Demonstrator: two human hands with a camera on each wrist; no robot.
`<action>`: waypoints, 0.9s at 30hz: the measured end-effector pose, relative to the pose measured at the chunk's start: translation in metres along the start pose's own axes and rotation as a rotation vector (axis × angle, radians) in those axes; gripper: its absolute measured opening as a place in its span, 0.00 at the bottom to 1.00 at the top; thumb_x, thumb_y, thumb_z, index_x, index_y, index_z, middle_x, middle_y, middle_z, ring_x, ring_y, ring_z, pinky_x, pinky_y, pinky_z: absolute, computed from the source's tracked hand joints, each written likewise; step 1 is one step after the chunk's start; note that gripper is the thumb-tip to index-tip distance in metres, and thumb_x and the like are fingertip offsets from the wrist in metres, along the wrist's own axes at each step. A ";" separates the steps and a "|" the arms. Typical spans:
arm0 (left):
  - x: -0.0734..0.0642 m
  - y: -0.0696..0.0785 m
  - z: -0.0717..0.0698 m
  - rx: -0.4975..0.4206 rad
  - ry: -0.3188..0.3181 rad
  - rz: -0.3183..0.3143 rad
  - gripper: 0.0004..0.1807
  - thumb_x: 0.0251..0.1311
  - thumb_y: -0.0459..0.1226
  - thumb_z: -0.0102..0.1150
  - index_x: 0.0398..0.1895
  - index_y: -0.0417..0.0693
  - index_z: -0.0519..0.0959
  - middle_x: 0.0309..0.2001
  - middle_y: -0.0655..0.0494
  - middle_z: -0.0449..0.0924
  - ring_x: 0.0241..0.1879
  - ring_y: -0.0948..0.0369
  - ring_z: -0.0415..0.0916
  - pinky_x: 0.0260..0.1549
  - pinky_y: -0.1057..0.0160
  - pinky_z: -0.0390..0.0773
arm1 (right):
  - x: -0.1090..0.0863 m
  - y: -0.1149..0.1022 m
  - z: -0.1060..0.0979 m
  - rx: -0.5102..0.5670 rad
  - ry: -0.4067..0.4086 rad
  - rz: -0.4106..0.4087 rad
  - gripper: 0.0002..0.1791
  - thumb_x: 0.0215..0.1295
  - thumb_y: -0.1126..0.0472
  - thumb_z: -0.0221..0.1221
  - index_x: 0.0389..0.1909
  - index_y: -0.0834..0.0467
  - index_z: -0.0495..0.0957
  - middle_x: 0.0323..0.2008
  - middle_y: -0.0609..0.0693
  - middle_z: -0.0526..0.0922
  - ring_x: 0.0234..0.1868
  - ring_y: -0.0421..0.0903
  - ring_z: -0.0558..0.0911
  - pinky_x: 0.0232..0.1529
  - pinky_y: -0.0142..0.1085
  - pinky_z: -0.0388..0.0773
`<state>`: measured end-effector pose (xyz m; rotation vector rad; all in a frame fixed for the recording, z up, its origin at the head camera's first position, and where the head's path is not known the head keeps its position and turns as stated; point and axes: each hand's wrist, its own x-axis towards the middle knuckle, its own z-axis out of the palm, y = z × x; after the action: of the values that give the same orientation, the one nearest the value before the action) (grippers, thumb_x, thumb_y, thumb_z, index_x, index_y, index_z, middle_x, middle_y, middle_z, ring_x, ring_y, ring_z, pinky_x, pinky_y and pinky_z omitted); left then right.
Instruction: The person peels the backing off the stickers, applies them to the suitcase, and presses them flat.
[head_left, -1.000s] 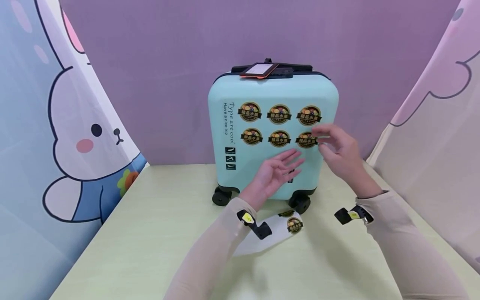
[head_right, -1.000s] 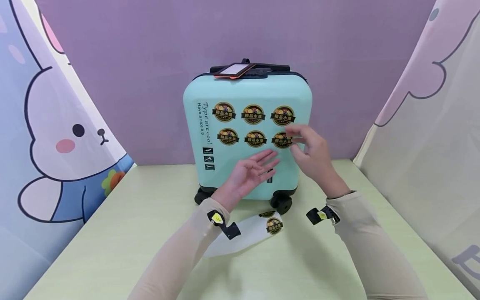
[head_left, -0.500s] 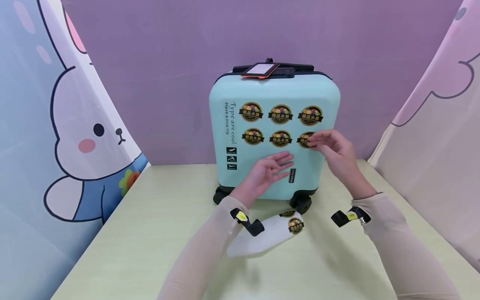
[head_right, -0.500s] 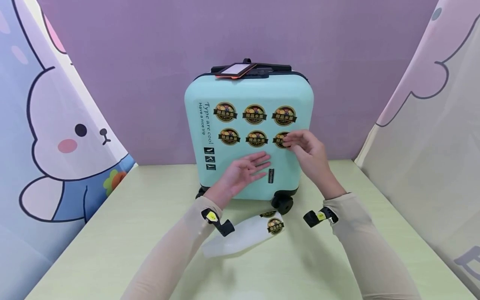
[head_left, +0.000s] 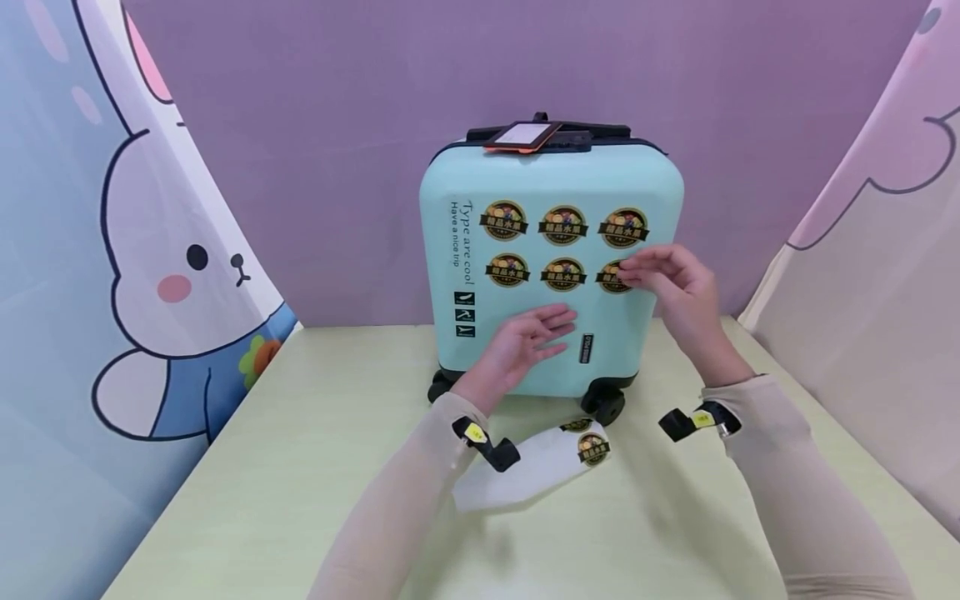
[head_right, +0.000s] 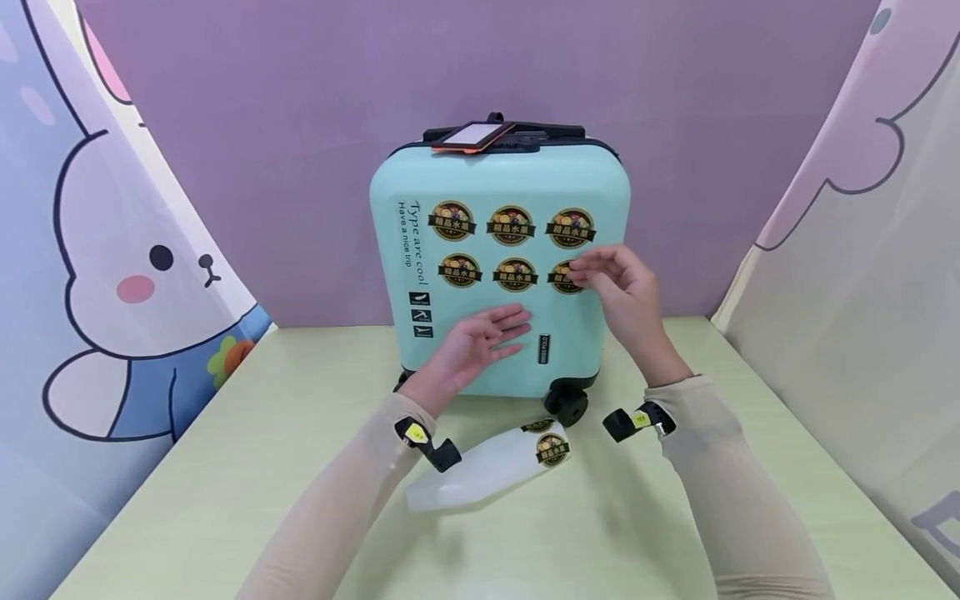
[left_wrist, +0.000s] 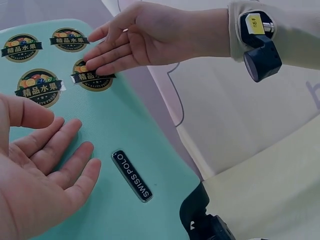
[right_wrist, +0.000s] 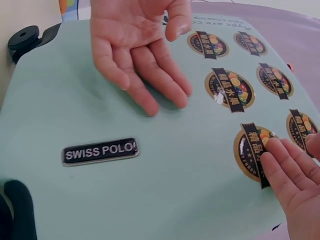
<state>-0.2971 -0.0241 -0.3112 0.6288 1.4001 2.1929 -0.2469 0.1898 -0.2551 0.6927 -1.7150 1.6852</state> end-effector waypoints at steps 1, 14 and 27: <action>0.000 0.000 -0.001 0.002 0.000 0.001 0.32 0.59 0.23 0.40 0.71 0.34 0.64 0.69 0.39 0.68 0.68 0.46 0.65 0.68 0.49 0.66 | 0.001 -0.001 0.001 0.002 0.001 0.001 0.10 0.70 0.76 0.49 0.45 0.82 0.70 0.37 0.55 0.87 0.37 0.46 0.87 0.45 0.34 0.84; -0.002 0.001 -0.006 -0.011 0.004 -0.002 0.32 0.59 0.22 0.38 0.71 0.33 0.63 0.69 0.38 0.67 0.68 0.46 0.64 0.68 0.48 0.65 | 0.007 0.000 0.016 -0.014 0.005 -0.012 0.07 0.70 0.78 0.49 0.42 0.81 0.72 0.35 0.52 0.87 0.35 0.44 0.87 0.43 0.32 0.84; -0.005 0.000 -0.009 -0.022 0.010 -0.003 0.32 0.60 0.23 0.38 0.71 0.33 0.63 0.69 0.39 0.66 0.69 0.46 0.64 0.68 0.47 0.64 | -0.006 0.017 0.024 -0.103 -0.077 0.053 0.09 0.69 0.79 0.46 0.44 0.80 0.73 0.37 0.53 0.86 0.39 0.43 0.86 0.46 0.34 0.84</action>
<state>-0.2983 -0.0332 -0.3151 0.6088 1.3795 2.2089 -0.2571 0.1664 -0.2709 0.6775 -1.8745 1.6120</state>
